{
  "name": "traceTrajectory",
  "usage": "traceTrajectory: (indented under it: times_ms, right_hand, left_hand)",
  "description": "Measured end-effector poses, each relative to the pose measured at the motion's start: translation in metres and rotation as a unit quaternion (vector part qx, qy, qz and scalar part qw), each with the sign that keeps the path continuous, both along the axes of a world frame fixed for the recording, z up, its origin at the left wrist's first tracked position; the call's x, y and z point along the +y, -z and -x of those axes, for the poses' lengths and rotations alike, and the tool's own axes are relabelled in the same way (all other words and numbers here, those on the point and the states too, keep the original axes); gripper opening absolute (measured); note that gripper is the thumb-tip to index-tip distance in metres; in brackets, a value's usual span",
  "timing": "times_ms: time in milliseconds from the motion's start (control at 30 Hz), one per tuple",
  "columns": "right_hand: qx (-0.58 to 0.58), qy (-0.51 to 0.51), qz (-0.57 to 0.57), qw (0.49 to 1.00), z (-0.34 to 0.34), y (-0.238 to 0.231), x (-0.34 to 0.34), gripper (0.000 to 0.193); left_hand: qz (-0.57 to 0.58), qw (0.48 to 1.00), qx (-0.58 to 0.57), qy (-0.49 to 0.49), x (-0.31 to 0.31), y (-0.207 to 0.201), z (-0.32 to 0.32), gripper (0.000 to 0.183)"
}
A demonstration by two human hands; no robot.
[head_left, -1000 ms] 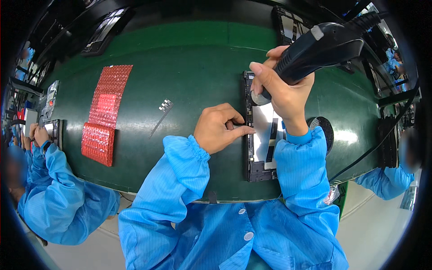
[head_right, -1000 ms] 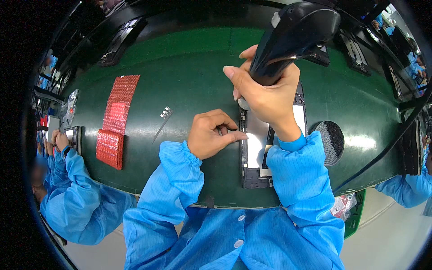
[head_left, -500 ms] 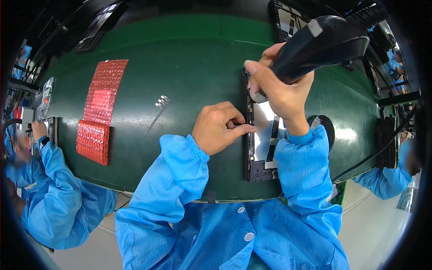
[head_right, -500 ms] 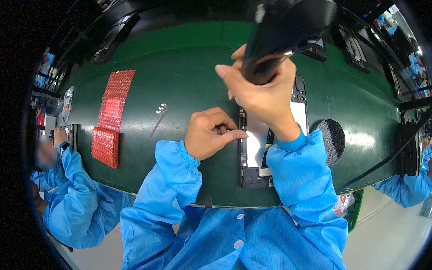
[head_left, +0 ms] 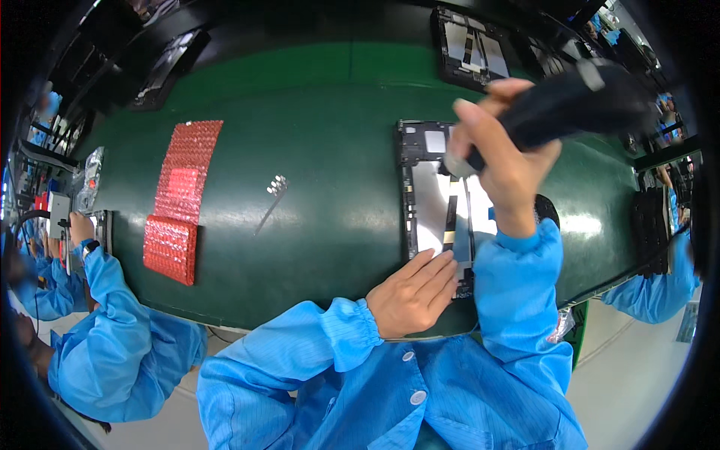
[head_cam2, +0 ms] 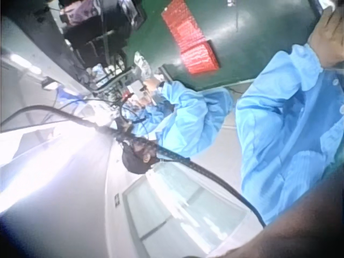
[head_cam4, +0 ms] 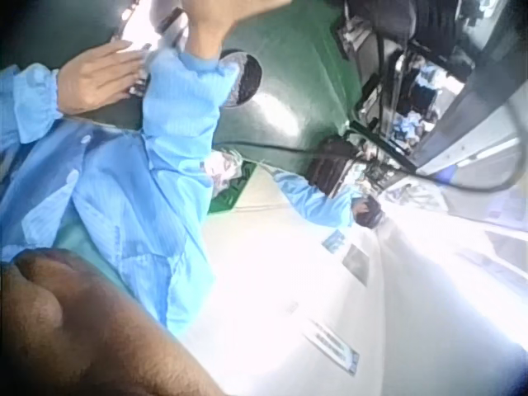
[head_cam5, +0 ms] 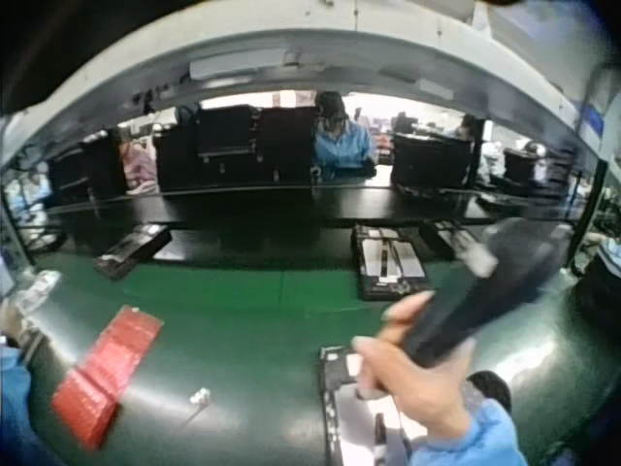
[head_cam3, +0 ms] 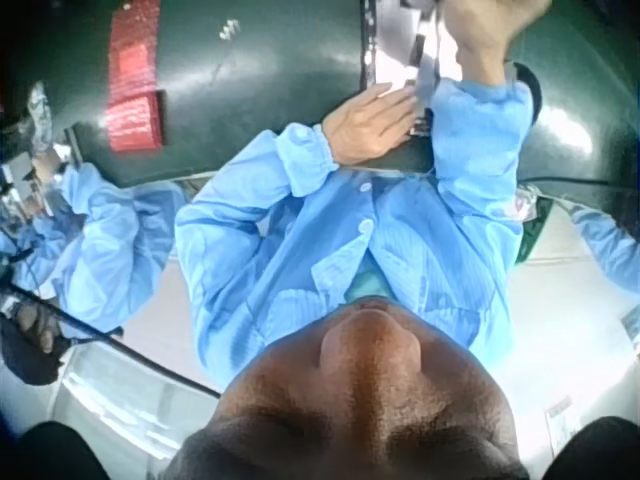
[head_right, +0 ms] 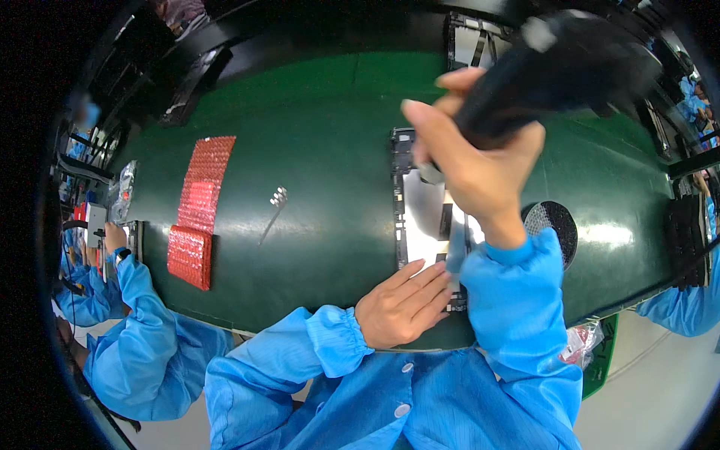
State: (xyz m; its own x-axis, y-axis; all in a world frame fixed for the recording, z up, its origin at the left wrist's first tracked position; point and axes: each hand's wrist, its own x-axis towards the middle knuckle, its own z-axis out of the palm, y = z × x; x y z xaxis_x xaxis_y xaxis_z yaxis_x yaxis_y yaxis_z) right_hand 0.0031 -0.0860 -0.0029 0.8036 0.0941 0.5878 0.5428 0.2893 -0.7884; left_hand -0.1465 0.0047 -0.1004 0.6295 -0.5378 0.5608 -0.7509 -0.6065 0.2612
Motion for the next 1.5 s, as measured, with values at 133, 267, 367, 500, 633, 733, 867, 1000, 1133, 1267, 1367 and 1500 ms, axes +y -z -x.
traceTrajectory:
  times_ms: [133,267,367,500,633,733,867,1000,1133,1267,1367,1500]
  right_hand:
    - [0.026,0.0,-0.014,1.0,0.019,0.002,-0.04,0.034]
    - [0.065,0.005,0.026,0.998,0.043,0.02,-0.068,0.038]
    - [0.089,-0.003,0.042,0.995,0.05,0.031,-0.071,0.038]
    - [0.116,-0.022,0.056,0.991,0.048,0.037,-0.072,0.039]
    - [0.17,-0.059,0.031,0.983,0.048,0.045,-0.073,0.038]
    - [0.165,-0.056,0.063,0.983,0.052,0.05,-0.081,0.034]
    - [0.183,-0.042,0.082,0.979,0.052,0.054,-0.091,0.027]
    - [0.11,-0.037,0.125,0.985,0.045,0.056,-0.103,0.038]
    - [0.193,-0.058,0.098,0.975,0.046,0.063,-0.099,0.028]
    - [0.109,0.005,0.086,0.99,0.036,0.06,-0.091,0.03]
    - [0.02,0.029,0.034,0.999,0.029,0.06,-0.087,0.031]
    - [0.088,0.034,0.083,0.992,0.034,0.048,-0.103,0.026]
  left_hand:
    - [0.01,0.997,0.019,-0.068,0.04,0.001,-0.023,0.04]
    - [-0.036,0.986,0.035,-0.157,0.097,-0.023,-0.094,0.044]
    - [-0.156,0.938,0.025,-0.308,0.137,-0.04,-0.155,0.034]
    - [-0.226,0.839,0.075,-0.489,0.183,-0.027,-0.216,0.026]
    - [-0.167,0.923,-0.049,-0.344,0.153,-0.017,-0.236,0.035]
    - [-0.177,0.963,-0.002,-0.204,0.085,-0.029,-0.258,0.034]
    - [-0.261,0.95,0.036,-0.169,0.02,-0.033,-0.295,0.054]
    - [-0.282,0.924,0.146,-0.212,-0.007,-0.046,-0.326,0.065]
    - [-0.322,0.909,0.108,-0.243,0.008,-0.041,-0.342,0.071]
    - [-0.261,0.92,-0.017,-0.293,0.05,-0.004,-0.36,0.061]
    - [-0.203,0.917,0.0,-0.343,0.044,-0.02,-0.353,0.052]
    - [-0.106,0.955,-0.05,-0.273,0.03,-0.032,-0.307,0.052]
